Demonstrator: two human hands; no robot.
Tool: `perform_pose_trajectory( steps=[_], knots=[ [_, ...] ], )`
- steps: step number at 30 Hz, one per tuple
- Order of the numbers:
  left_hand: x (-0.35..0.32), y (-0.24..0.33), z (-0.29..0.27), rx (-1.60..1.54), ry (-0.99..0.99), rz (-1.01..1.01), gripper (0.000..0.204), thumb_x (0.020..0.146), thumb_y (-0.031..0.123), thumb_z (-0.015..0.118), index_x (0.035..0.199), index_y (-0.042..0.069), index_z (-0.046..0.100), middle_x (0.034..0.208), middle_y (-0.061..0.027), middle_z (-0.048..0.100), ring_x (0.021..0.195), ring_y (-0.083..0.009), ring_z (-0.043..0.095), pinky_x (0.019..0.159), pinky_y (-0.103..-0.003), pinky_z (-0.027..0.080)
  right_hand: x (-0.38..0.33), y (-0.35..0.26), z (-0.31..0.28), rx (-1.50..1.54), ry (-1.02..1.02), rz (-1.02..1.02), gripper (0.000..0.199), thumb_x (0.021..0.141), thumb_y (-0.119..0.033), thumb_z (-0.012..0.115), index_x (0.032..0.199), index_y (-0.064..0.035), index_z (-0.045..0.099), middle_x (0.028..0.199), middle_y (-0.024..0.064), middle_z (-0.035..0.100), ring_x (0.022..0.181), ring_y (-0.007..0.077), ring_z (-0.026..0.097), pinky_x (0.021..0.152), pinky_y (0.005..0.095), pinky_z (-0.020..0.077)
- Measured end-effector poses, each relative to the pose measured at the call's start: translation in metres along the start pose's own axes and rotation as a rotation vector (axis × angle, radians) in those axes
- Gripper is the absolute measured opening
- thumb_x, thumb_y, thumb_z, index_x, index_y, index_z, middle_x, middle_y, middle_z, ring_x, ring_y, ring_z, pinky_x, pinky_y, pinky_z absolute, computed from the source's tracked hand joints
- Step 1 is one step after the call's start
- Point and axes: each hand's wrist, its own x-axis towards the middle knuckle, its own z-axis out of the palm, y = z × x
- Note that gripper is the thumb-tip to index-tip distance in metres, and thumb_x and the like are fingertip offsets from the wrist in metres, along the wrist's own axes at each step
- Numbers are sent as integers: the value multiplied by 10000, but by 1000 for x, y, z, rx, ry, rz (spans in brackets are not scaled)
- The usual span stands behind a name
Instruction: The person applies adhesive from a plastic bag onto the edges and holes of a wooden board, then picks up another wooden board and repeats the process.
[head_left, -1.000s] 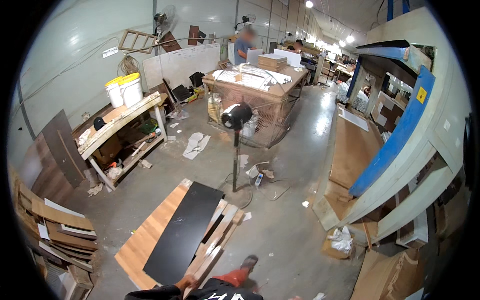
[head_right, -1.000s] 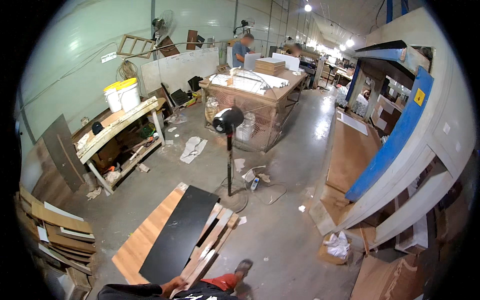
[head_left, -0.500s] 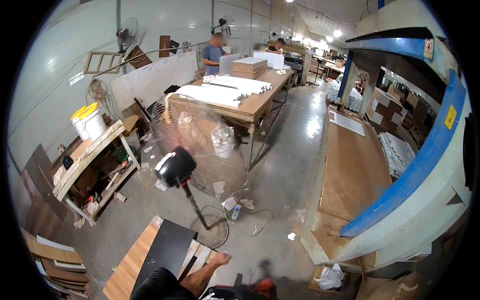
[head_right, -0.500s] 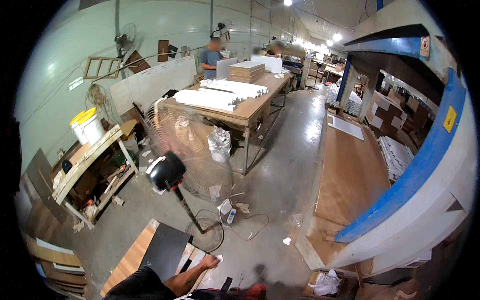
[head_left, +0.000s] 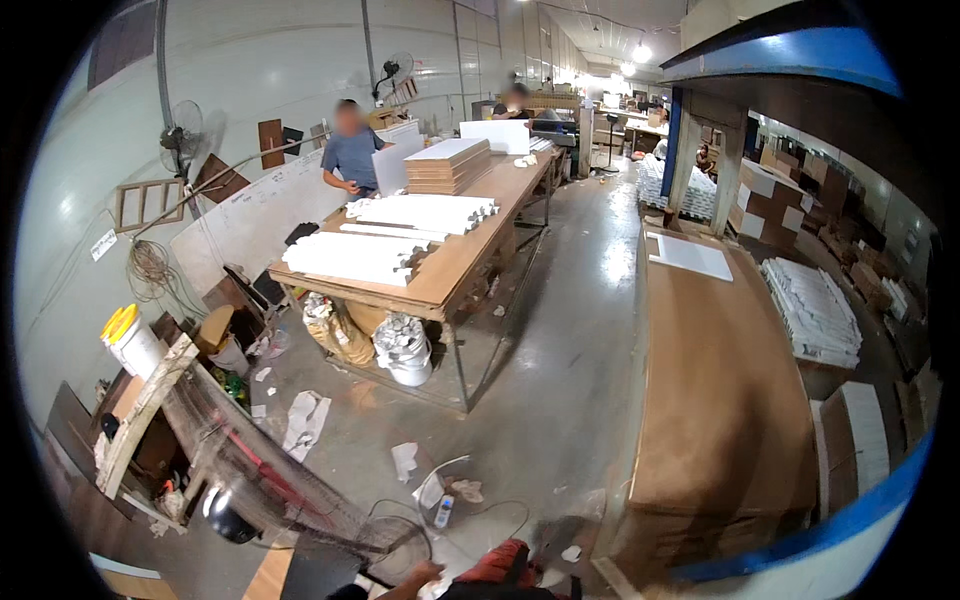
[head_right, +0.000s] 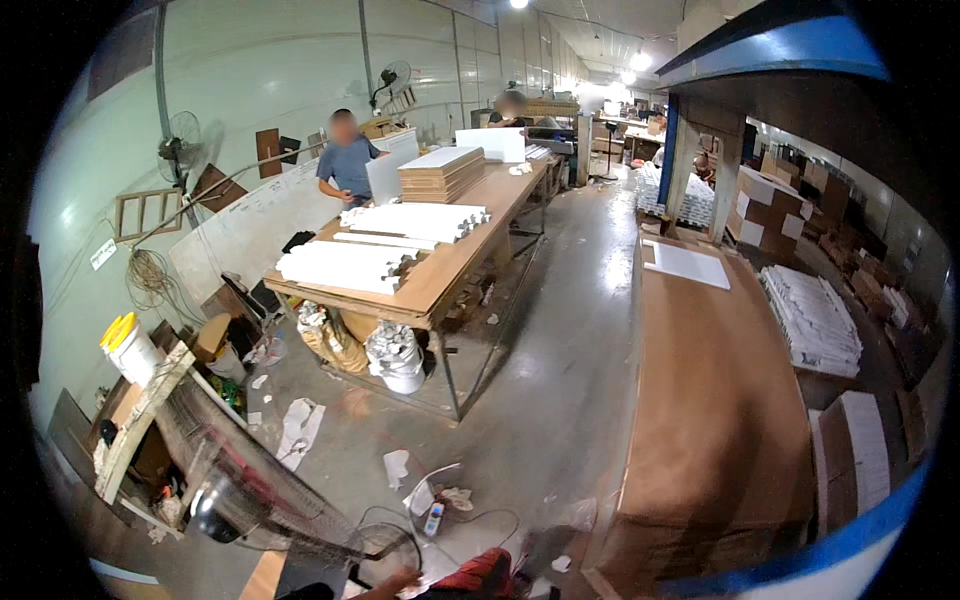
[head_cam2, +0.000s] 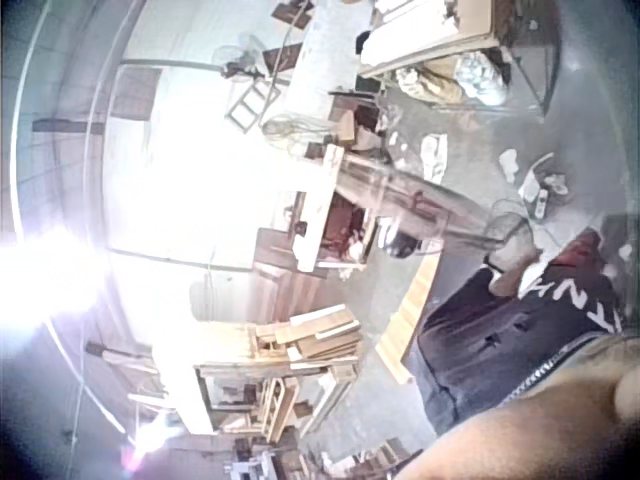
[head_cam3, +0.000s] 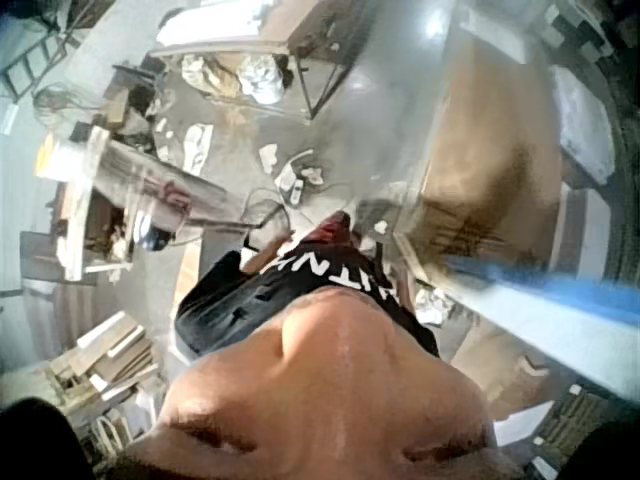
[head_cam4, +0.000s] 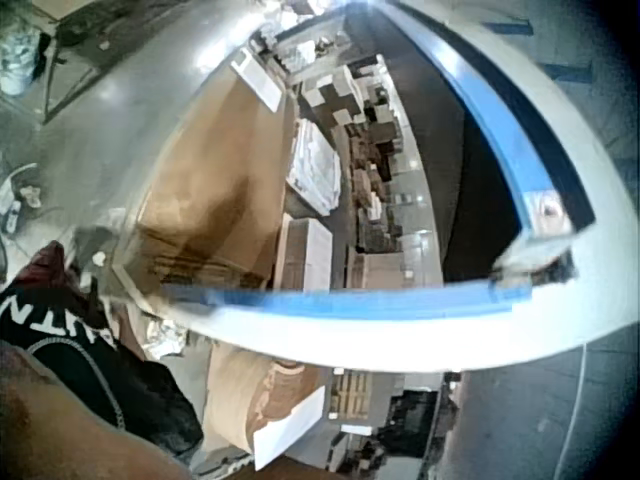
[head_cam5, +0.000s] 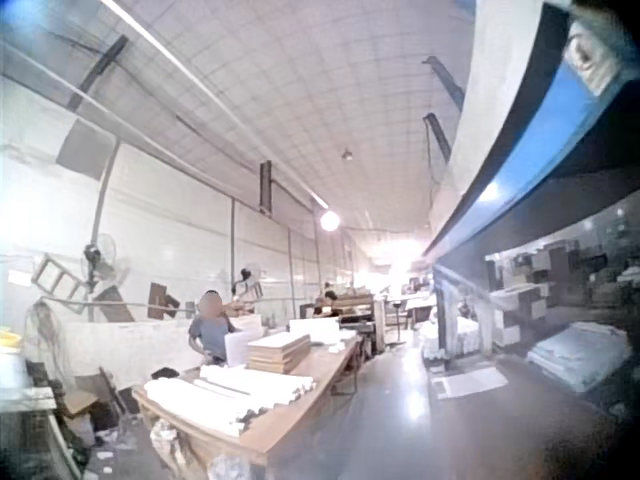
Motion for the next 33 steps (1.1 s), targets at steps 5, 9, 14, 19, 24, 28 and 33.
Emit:
perform_pose_trajectory(
  steps=[5,9,14,19,24,28,33],
  knots=[
    [-6,8,-40,-333,-70,-281,334,787,365,622,980,93,642,752,-141,633,717,-322,633,649,-459,482,117,-216,-37,112,124,-227,195,854,-117,569,991,17,608,770,109,632,675,188,608,549,333,485],
    [55,68,-66,-423,-116,-341,312,801,363,603,951,92,645,758,-148,635,716,-321,634,640,-466,478,207,-339,-33,82,153,-440,216,839,-177,619,950,6,647,763,104,636,656,186,612,549,328,487],
    [235,194,-137,395,165,569,294,819,360,578,916,92,649,765,-156,636,714,-319,636,629,-473,473,313,-366,-13,-87,-107,-249,247,847,-223,604,936,-2,666,766,112,643,662,205,627,564,331,500],
    [387,382,-293,771,474,845,236,810,258,607,947,69,639,816,-108,645,770,-309,629,664,-451,492,331,-405,30,-159,-192,-16,255,849,-240,598,933,-10,668,754,106,648,662,207,630,578,335,504],
    [435,599,-407,-355,201,439,356,886,339,585,960,-7,620,787,-136,672,705,-228,668,644,-346,519,363,-454,35,-125,-117,131,263,852,-257,593,930,-19,671,743,101,652,661,210,634,592,339,508],
    [518,616,-445,92,329,339,474,860,462,543,899,2,651,833,-194,670,799,-367,652,709,-439,494,441,-509,56,-153,-152,191,270,853,-271,588,927,-26,674,734,96,655,661,211,637,603,342,512],
    [622,540,-453,64,-7,306,295,835,348,581,706,84,611,632,-121,581,534,-250,573,486,-424,453,582,-661,59,-233,-227,145,279,856,-288,583,924,-35,676,722,90,659,660,214,641,617,346,516]
  ],
)
